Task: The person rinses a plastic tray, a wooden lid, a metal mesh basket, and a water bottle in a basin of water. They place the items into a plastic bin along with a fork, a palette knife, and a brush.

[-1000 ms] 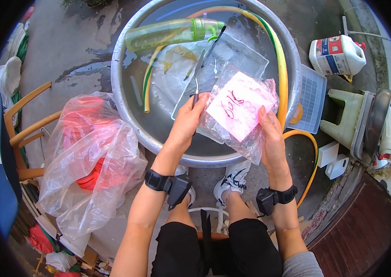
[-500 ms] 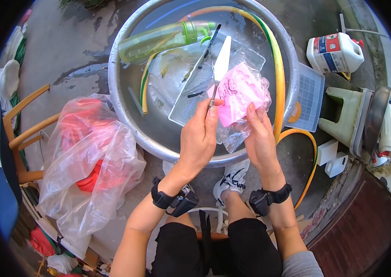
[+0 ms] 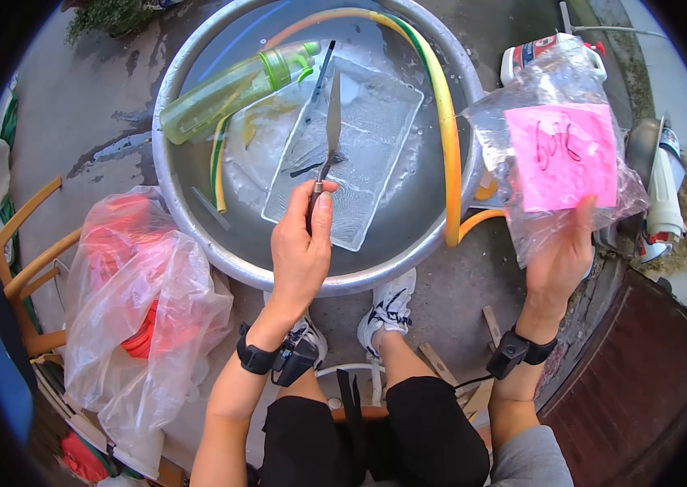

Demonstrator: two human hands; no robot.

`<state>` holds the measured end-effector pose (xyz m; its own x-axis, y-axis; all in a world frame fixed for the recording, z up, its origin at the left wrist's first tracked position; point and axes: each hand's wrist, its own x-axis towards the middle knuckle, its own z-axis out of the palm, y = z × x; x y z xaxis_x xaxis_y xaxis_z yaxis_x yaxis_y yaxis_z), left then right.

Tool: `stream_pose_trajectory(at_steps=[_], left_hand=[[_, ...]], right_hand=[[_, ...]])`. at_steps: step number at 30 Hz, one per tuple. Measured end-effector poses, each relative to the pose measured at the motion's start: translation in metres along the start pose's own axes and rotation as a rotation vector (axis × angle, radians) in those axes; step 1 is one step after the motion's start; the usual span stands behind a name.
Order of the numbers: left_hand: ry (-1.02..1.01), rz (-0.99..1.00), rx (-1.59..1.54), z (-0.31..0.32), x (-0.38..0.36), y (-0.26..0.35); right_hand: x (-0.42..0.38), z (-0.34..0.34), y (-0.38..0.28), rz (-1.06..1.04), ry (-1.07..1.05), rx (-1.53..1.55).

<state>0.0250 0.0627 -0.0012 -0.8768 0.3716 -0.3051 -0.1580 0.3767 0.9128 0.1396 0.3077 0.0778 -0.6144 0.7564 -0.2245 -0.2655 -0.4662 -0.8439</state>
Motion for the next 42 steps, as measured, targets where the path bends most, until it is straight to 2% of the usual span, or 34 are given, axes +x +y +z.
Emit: stream_pose_trajectory(at_steps=[2, 4, 5, 7, 9, 11, 13, 15, 16, 18, 19, 21, 22, 23, 25, 26, 28, 30, 32, 34, 38, 40, 41, 42], left_hand=[[0.002, 0.006, 0.006, 0.002, -0.001, -0.005], [-0.025, 0.011, 0.043, 0.003, -0.001, -0.007], [-0.027, 0.015, 0.044, 0.004, -0.001, -0.008], [-0.02, -0.031, 0.035, 0.006, -0.001, -0.011], [-0.04, -0.055, 0.053, 0.006, -0.001, -0.015], [-0.057, -0.083, 0.074, 0.003, 0.001, -0.018], [-0.123, -0.221, 0.06, 0.0, 0.003, -0.021], [-0.087, -0.184, 0.106, 0.001, 0.004, -0.035], [-0.06, -0.148, 0.142, 0.0, 0.004, -0.041], [-0.044, -0.166, 0.205, -0.004, 0.008, -0.05], [-0.005, -0.141, 0.221, -0.006, 0.01, -0.054], [0.037, -0.114, 0.237, -0.008, 0.016, -0.061], [0.061, -0.114, 0.234, -0.01, 0.02, -0.063], [0.084, -0.113, 0.231, -0.011, 0.023, -0.065], [0.104, -0.068, 0.231, -0.012, 0.027, -0.069], [0.121, -0.023, 0.226, -0.013, 0.029, -0.071], [0.132, -0.021, 0.241, -0.015, 0.03, -0.07], [0.143, -0.02, 0.254, -0.018, 0.029, -0.069], [0.171, -0.019, 0.286, -0.019, 0.027, -0.069], [0.174, -0.035, 0.273, -0.021, 0.023, -0.071], [0.126, -0.101, 0.351, -0.024, 0.015, -0.058], [0.111, -0.13, 0.356, -0.026, 0.012, -0.052], [0.097, -0.159, 0.361, -0.026, 0.011, -0.05], [0.1, -0.16, 0.36, -0.027, 0.01, -0.051]], right_hand=[[0.016, -0.023, -0.017, -0.056, 0.015, -0.011], [0.036, -0.056, -0.02, -0.206, 0.094, -0.216], [0.046, -0.071, -0.017, -0.209, 0.096, -0.214], [0.064, -0.104, -0.003, -0.141, 0.17, -0.397], [0.079, -0.157, 0.015, -0.096, 0.198, -0.391], [0.082, -0.183, 0.031, -0.028, 0.267, -0.397], [0.088, -0.211, 0.042, 0.001, 0.315, -0.442], [0.101, -0.24, 0.052, 0.027, 0.353, -0.484], [0.104, -0.239, 0.057, -0.028, 0.405, -0.556], [0.115, -0.247, 0.063, -0.071, 0.402, -0.793], [0.118, -0.247, 0.069, -0.063, 0.398, -0.788], [0.126, -0.247, 0.078, 0.004, 0.332, -1.165], [0.128, -0.25, 0.084, 0.006, 0.328, -1.162], [0.129, -0.253, 0.093, 0.052, 0.235, -1.213], [0.13, -0.251, 0.1, 0.139, 0.066, -1.306], [0.128, -0.25, 0.102, 0.14, 0.064, -1.304], [0.119, -0.226, 0.103, 0.017, 0.056, -1.428], [0.11, -0.189, 0.094, -0.055, 0.111, -1.401], [0.08, -0.131, 0.076, -0.26, 0.134, -1.112], [0.035, -0.06, 0.063, -0.287, 0.046, -0.915], [-0.037, -0.002, 0.07, -0.154, -0.355, -0.868], [-0.05, 0.014, 0.09, 0.061, -0.418, -0.826], [-0.053, 0.015, 0.101, 0.061, -0.42, -0.826], [-0.053, 0.012, 0.116, 0.182, -0.392, -0.832]])
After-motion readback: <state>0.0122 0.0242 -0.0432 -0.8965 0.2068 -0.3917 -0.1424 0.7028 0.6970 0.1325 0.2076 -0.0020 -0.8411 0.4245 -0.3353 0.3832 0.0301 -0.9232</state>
